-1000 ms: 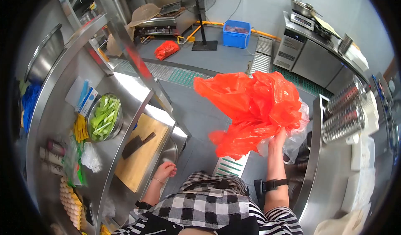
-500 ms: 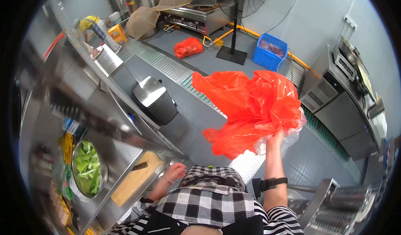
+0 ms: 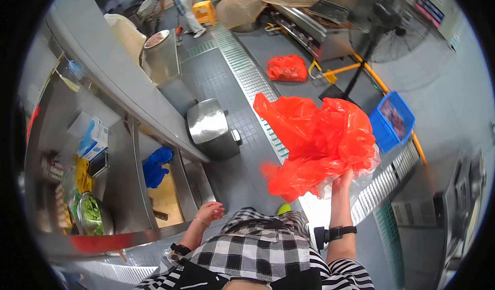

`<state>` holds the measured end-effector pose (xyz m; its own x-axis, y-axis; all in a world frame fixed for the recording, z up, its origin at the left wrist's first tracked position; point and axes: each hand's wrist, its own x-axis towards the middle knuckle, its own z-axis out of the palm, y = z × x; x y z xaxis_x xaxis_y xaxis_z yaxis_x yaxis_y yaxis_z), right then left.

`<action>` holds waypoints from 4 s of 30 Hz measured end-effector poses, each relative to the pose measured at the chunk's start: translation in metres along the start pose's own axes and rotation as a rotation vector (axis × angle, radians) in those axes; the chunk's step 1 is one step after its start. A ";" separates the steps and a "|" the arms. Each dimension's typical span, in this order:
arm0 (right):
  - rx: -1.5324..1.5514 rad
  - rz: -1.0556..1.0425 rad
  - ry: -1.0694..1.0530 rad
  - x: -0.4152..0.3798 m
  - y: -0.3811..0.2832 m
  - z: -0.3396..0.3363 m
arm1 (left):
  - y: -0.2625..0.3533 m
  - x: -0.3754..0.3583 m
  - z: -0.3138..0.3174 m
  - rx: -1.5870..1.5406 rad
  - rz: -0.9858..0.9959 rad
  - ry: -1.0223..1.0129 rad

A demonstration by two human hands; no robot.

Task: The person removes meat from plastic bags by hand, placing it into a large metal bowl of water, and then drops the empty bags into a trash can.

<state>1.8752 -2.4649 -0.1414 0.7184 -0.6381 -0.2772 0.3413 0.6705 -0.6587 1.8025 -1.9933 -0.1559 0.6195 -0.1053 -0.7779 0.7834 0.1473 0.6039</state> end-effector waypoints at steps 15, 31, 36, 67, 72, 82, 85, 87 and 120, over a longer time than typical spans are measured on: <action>-0.337 0.190 -0.520 0.249 0.147 0.227 | 0.090 0.263 -0.021 -0.668 -0.052 0.382; -0.520 0.524 -0.632 0.443 0.329 0.415 | 0.154 0.450 0.009 -1.118 -0.186 0.732; -0.577 0.722 -0.633 0.480 0.390 0.433 | 0.149 0.448 0.020 -1.376 -0.177 0.711; -1.300 -0.679 -2.417 0.184 0.634 0.285 | 0.224 0.273 -0.052 -1.467 0.803 0.659; -1.478 -0.266 -2.059 0.146 0.623 0.302 | 0.228 0.280 -0.040 -1.145 0.751 0.737; -1.826 -0.192 -2.362 0.171 0.684 0.241 | 0.246 0.390 -0.022 0.129 0.636 0.930; -1.889 -0.063 -2.480 0.165 0.713 0.227 | 0.223 0.429 -0.034 0.195 0.591 0.901; -1.904 0.044 -2.554 0.161 0.727 0.223 | 0.211 0.439 -0.038 0.213 0.466 0.828; -1.795 0.215 -2.775 0.131 0.818 0.201 | 0.138 0.617 -0.098 0.639 -0.343 0.510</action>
<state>2.3702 -1.9235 -0.5759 -0.1135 0.7736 -0.6234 0.7854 -0.3145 -0.5332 2.2876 -1.9416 -0.5698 0.3667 0.4306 -0.8247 0.8951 -0.4051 0.1865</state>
